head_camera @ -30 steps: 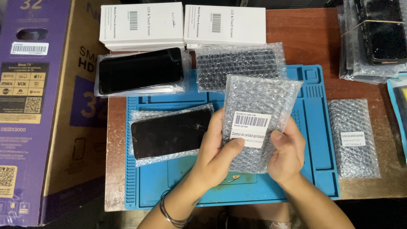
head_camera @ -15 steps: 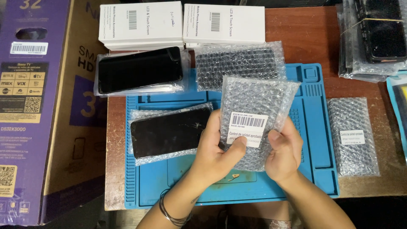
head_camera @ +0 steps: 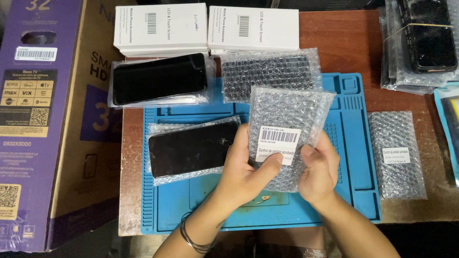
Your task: The person is unwrapping and inspecting various smartphone screen assemblies and frames, comparing them to each other and a phone body.
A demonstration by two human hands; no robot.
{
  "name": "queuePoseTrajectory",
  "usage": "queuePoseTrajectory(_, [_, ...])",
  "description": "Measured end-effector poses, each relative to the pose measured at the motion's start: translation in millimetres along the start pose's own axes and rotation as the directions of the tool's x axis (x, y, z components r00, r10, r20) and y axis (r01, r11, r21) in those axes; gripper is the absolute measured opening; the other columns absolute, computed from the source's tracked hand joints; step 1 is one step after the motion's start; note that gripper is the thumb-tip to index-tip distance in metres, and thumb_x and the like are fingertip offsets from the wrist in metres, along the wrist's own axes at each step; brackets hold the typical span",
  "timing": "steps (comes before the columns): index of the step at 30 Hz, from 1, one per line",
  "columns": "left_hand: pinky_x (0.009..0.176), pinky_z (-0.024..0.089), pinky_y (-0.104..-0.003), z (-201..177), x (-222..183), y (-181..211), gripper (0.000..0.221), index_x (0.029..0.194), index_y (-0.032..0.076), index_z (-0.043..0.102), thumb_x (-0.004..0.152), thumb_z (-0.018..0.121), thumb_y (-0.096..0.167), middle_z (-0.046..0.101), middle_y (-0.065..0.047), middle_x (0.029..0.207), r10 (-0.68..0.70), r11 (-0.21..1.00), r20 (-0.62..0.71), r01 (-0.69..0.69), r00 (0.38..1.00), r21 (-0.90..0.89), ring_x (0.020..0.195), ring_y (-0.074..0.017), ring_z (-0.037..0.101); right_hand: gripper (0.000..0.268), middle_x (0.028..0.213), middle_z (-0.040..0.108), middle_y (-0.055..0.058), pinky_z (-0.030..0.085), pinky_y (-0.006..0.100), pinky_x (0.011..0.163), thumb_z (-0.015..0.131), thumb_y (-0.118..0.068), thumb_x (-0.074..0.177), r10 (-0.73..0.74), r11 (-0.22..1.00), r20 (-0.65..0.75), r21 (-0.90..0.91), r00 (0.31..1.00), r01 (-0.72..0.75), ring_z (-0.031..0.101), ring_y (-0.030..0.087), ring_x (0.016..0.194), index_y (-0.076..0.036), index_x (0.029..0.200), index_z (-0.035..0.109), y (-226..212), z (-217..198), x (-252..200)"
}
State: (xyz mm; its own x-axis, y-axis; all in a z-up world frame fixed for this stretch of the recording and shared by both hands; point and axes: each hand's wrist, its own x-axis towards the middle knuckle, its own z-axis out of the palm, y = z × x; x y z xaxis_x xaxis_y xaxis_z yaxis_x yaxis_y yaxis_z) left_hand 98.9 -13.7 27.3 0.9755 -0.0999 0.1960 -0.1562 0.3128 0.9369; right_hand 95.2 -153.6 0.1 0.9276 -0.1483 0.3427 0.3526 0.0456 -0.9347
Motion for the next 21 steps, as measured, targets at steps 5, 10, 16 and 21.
queuePoseTrajectory(5, [0.084,0.049,-0.038,-3.4,-4.8,-9.8,0.035,0.117,-0.003,0.049,0.085,0.056,0.006,0.065,-0.015,0.101,0.024,0.999,0.053,-0.022,0.998,-0.04,0.096,-0.0145,0.056,0.045,0.093,0.061,0.018,0.051,0.038,0.08,0.039,-0.01,0.081,0.018,1.0,0.002,0.023,1.0,-0.018,0.056,0.018,0.082,0.009,0.121,0.049,7.9,-6.2,-0.5])
queuePoseTrajectory(10, [0.095,0.041,-0.042,-3.2,-8.6,-15.1,0.042,0.128,-0.006,0.041,0.089,0.051,0.006,0.06,-0.017,0.112,0.037,0.998,0.088,-0.032,0.995,-0.061,0.106,-0.0182,0.051,0.045,0.086,0.061,0.017,0.052,0.036,0.074,0.038,-0.011,0.081,0.02,1.0,-0.014,0.004,1.0,-0.02,0.056,0.019,0.074,0.009,0.119,0.051,2.9,-3.0,2.2])
queuePoseTrajectory(16, [0.091,0.042,-0.038,-3.8,-7.4,-10.1,0.039,0.125,-0.006,0.043,0.09,0.05,0.008,0.061,-0.014,0.106,0.043,0.998,0.093,-0.039,0.995,-0.045,0.099,-0.014,0.049,0.043,0.085,0.061,0.016,0.052,0.036,0.073,0.039,-0.011,0.081,0.018,1.0,-0.019,0.009,1.0,-0.018,0.056,0.017,0.074,0.008,0.118,0.051,2.4,-3.7,2.2])
queuePoseTrajectory(21, [0.089,0.042,-0.036,-0.9,-8.0,-8.4,0.033,0.12,-0.006,0.047,0.091,0.049,0.011,0.062,-0.016,0.103,0.046,0.998,0.071,-0.044,0.996,-0.034,0.096,-0.014,0.051,0.041,0.083,0.061,0.016,0.052,0.035,0.073,0.04,-0.012,0.082,0.022,1.0,-0.026,0.0,0.999,-0.022,0.056,0.017,0.074,0.008,0.115,0.053,6.8,-6.6,0.7])
